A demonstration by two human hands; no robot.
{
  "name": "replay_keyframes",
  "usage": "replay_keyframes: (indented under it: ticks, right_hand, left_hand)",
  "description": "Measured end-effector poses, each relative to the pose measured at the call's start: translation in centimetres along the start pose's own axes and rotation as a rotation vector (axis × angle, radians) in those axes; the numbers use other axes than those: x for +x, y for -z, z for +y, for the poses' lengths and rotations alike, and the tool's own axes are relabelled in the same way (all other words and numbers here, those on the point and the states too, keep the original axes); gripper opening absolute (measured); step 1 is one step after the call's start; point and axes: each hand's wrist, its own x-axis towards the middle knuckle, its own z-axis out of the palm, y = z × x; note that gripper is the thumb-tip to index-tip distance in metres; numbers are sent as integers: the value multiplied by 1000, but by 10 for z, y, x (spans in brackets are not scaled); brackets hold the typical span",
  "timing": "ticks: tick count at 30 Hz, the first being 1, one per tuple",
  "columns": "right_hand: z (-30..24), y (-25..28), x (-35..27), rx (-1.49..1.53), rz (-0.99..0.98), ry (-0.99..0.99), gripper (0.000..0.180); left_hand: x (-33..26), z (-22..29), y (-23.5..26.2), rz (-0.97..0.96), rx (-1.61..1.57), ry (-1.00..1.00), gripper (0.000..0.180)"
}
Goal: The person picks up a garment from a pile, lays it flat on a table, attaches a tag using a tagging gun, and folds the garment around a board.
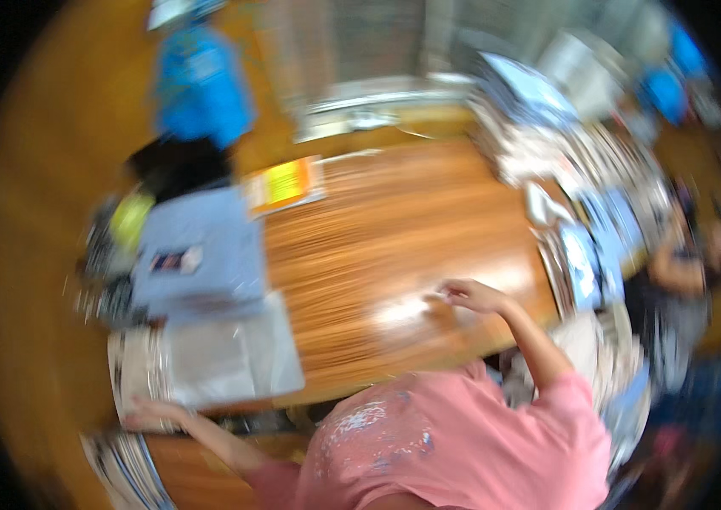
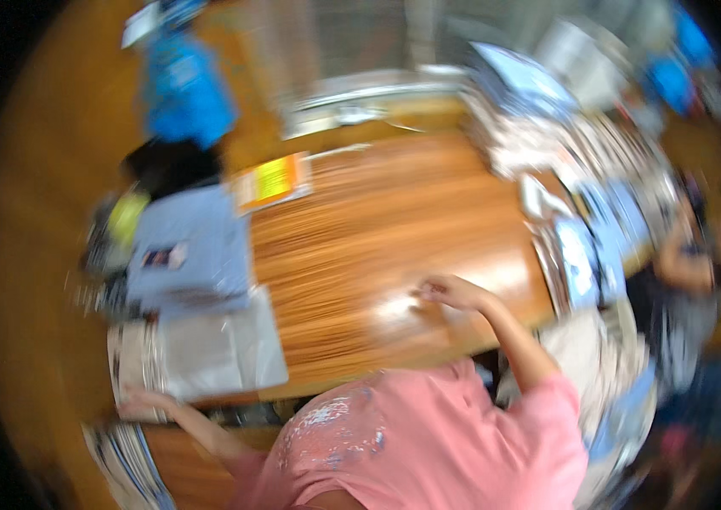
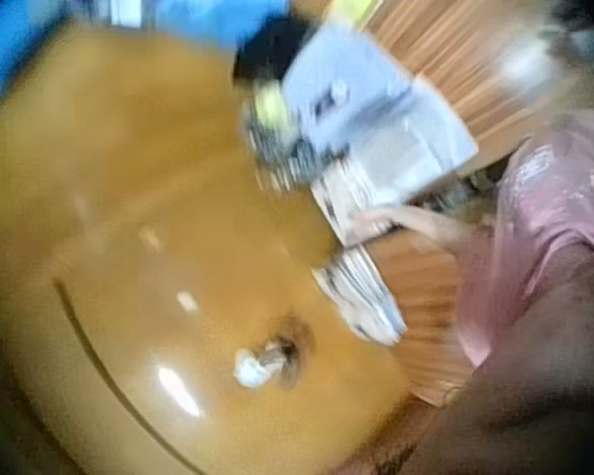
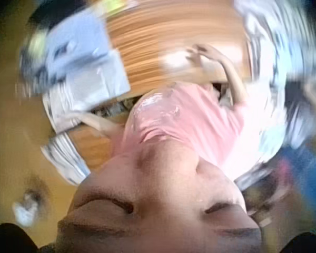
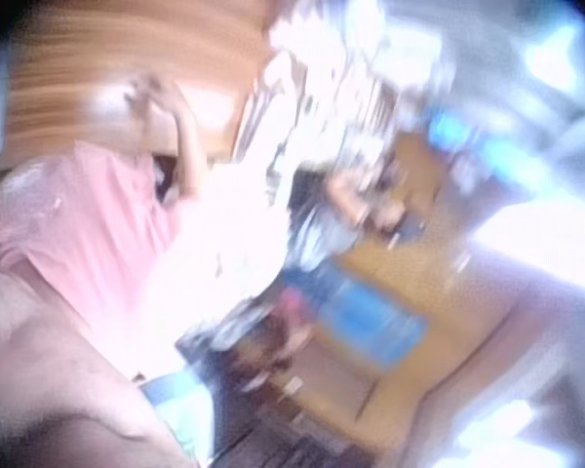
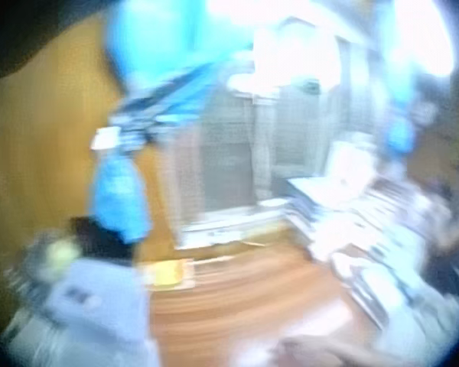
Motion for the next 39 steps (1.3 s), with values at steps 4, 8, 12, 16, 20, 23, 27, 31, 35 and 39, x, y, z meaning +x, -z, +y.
replay_keyframes:
  ticks: [4,8,12,16,20,23,27,31,35,39]
  right_hand:
    - [34,-21,-18,-39,-83,-47,44]
    - [47,-19,-85,200,-54,-82,49]
    - [55,15,-199,694,-24,-182,39]
    - [125,31,-328,873,482,-249,37]
    - [262,-17,-448,991,1723,-648,19]
    - [387,-47,-497,1020,1997,-768,16]
    - [472,-52,-464,998,1600,-860,21]
    - [516,-45,-398,33,1886,-1158,31]
    - [518,-40,-403,267,1616,-1073,20]
    - [516,-34,-439,609,1314,-765,9]
  left_hand:
    - [-67,219,61,-380,-777,93,75]
    - [-133,306,82,-743,-1068,-80,74]
    - [-169,373,119,-573,-855,-521,71]
    - [-182,408,149,-359,-853,-574,70]
    - [-251,460,205,-615,-1083,-577,69]
    - [-309,498,263,-799,-1163,-634,68]
    - [-374,546,377,-1002,-1267,-737,65]
    - [-440,583,471,-1160,-1428,-838,62]
    - [-484,574,534,-1566,-1565,-895,43]
    - [-558,544,593,-2275,-1361,-1343,20]
